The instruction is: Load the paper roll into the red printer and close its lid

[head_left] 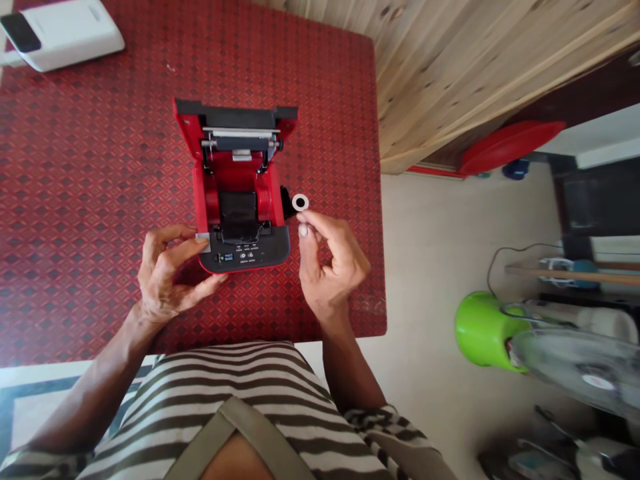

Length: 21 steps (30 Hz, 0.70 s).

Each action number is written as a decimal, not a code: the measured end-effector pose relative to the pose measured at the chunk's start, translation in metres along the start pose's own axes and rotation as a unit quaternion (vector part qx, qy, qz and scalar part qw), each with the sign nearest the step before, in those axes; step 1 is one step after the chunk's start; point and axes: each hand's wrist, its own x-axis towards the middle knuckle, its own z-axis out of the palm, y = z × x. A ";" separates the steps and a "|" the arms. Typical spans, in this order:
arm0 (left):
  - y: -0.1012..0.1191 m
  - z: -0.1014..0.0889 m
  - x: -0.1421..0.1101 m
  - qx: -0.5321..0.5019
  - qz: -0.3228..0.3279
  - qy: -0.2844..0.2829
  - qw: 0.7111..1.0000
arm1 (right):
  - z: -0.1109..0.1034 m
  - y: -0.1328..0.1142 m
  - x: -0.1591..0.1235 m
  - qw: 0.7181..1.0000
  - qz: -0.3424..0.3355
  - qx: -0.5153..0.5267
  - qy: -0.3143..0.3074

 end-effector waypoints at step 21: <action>0.005 0.001 -0.001 0.015 0.058 -0.015 0.998 | 0.068 -0.051 0.123 0.788 -0.030 -0.211 -0.577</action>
